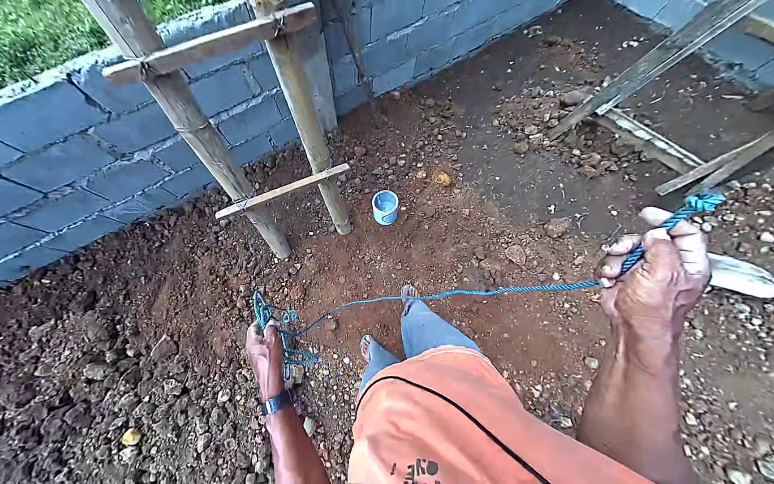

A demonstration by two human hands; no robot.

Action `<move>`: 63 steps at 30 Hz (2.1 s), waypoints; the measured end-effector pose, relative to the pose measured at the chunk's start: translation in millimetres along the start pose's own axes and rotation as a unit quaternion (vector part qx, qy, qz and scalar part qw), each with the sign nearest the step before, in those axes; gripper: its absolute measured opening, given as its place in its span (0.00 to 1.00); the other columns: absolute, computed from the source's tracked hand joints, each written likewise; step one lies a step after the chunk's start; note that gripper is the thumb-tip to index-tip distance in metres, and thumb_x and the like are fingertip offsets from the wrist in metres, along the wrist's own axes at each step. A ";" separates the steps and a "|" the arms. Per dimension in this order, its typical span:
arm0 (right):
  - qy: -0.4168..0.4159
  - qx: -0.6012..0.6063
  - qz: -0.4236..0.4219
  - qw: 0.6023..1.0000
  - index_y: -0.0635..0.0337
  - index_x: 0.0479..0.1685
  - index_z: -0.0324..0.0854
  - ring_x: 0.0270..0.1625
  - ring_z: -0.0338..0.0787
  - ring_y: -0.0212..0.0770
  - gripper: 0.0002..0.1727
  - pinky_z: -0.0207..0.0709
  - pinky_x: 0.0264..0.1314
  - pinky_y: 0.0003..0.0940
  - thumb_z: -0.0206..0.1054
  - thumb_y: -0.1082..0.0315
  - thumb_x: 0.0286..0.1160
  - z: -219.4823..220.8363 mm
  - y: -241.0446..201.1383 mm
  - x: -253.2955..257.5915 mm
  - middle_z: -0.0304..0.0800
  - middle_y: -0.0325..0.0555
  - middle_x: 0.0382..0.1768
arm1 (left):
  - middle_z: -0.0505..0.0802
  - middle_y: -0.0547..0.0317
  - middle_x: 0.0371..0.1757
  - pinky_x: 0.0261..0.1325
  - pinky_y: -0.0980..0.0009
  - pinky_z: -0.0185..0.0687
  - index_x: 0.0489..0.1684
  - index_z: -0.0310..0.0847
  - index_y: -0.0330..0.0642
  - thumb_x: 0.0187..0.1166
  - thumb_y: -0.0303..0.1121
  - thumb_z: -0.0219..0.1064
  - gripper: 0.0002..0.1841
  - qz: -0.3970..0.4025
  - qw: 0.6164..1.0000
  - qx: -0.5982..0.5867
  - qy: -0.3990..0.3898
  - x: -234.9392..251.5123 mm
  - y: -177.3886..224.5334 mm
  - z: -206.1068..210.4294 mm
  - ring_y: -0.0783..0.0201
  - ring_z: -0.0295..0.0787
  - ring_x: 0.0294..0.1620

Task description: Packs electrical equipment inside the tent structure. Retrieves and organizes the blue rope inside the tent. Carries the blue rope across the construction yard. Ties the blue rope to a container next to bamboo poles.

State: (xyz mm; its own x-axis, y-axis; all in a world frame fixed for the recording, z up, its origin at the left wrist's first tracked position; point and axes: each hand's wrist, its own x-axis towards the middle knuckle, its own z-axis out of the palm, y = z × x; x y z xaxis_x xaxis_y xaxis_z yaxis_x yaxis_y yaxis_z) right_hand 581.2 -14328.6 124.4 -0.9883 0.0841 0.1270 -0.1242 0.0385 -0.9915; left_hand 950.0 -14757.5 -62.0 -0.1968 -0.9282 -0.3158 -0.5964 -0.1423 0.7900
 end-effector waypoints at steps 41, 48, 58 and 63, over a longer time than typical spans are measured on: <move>0.127 0.074 0.641 0.754 0.60 0.60 0.77 0.18 0.79 0.32 0.12 0.67 0.16 0.24 0.53 0.68 0.89 430.9 448.3 227.4 0.93 0.50 0.39 | 0.84 0.28 0.71 0.75 0.39 0.74 0.82 0.65 0.28 0.82 0.46 0.68 0.36 -0.193 0.792 0.483 -0.320 426.8 90.9 350.7 0.36 0.81 0.73; 0.100 0.025 0.662 0.742 0.56 0.71 0.74 0.20 0.82 0.35 0.16 0.70 0.17 0.26 0.54 0.66 0.91 435.1 548.8 252.8 0.95 0.50 0.41 | 0.91 0.39 0.63 0.64 0.39 0.83 0.78 0.75 0.44 0.91 0.49 0.55 0.25 -0.087 0.793 0.376 -0.472 428.1 110.3 562.6 0.42 0.90 0.61; -0.010 -0.047 0.680 0.731 0.55 0.72 0.74 0.23 0.87 0.40 0.17 0.78 0.20 0.30 0.58 0.65 0.89 440.5 702.5 291.5 0.93 0.51 0.42 | 0.91 0.44 0.64 0.63 0.48 0.87 0.80 0.75 0.47 0.92 0.37 0.50 0.21 -0.014 0.790 0.339 -0.511 447.2 71.9 790.4 0.49 0.91 0.59; -0.080 -0.083 0.687 0.718 0.55 0.70 0.75 0.22 0.87 0.39 0.16 0.77 0.19 0.29 0.60 0.65 0.87 452.3 745.9 308.7 0.94 0.51 0.42 | 0.86 0.46 0.76 0.77 0.44 0.76 0.85 0.71 0.56 0.88 0.29 0.51 0.26 0.066 0.738 0.417 -0.526 452.5 60.9 843.3 0.46 0.84 0.74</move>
State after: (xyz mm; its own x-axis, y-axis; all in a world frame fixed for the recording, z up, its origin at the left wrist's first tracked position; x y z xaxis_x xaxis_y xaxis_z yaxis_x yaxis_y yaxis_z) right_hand 143.6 -14724.3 -588.5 -0.1681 0.0422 -0.9849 0.9760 0.1474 -0.1603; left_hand 168.4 -14896.2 -600.1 -0.5300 -0.0711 -0.8450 -0.7033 0.5935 0.3912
